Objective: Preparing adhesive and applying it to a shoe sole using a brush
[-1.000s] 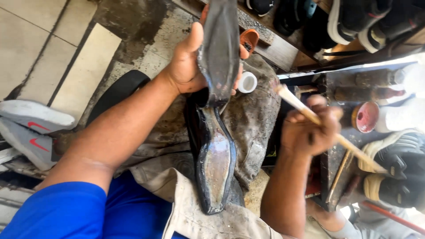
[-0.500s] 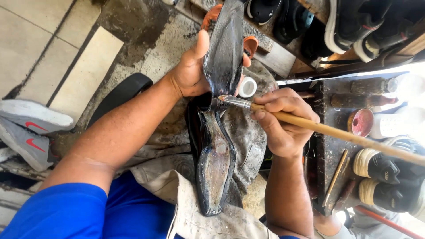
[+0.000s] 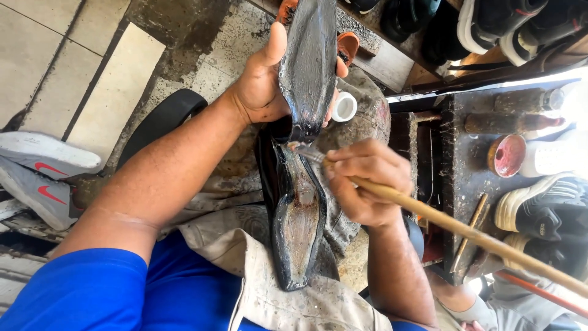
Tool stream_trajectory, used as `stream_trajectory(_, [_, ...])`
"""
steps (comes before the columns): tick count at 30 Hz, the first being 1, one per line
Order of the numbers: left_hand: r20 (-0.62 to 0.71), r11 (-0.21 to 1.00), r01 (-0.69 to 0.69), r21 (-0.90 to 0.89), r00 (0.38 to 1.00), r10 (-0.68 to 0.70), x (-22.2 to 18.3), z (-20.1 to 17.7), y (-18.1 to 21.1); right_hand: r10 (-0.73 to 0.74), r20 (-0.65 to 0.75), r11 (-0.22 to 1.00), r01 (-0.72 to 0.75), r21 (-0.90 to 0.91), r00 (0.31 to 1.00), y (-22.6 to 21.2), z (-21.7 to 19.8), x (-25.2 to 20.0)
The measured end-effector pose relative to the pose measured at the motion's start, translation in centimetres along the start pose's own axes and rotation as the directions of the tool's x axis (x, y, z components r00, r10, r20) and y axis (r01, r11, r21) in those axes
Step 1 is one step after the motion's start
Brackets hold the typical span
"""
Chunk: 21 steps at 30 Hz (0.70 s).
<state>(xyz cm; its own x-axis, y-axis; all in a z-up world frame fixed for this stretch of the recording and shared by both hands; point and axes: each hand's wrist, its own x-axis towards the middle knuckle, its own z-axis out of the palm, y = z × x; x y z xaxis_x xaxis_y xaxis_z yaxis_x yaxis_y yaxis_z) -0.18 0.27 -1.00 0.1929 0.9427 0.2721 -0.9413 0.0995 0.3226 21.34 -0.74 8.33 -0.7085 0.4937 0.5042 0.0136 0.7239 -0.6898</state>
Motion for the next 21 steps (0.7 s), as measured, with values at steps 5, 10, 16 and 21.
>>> stream_trajectory(5, [0.039, 1.0, 0.015, -0.026, 0.999, -0.014, 0.1, 0.2, 0.0, -0.254, -0.117, 0.966, 0.259, 0.028, 0.96, 2.3, 0.9, -0.6])
stream_trajectory(10, [0.013, 0.994, 0.089, 0.058, 0.996, -0.09, -0.2, 1.2, 0.7, -0.091, -0.059, 0.996, 0.091, -0.007, 0.994, 0.2, 0.0, 0.1])
stream_trajectory(16, [0.019, 0.995, 0.096, 0.04, 0.995, -0.097, 0.1, 0.6, 0.8, -0.211, -0.075, 0.974, 0.216, 0.063, 0.975, 1.9, 1.0, -0.9])
stream_trajectory(21, [0.018, 0.999, 0.025, -0.024, 1.0, -0.025, -0.2, 0.3, 0.0, -0.124, -0.158, 0.989, 0.134, 0.054, 0.98, 0.9, 0.3, 0.2])
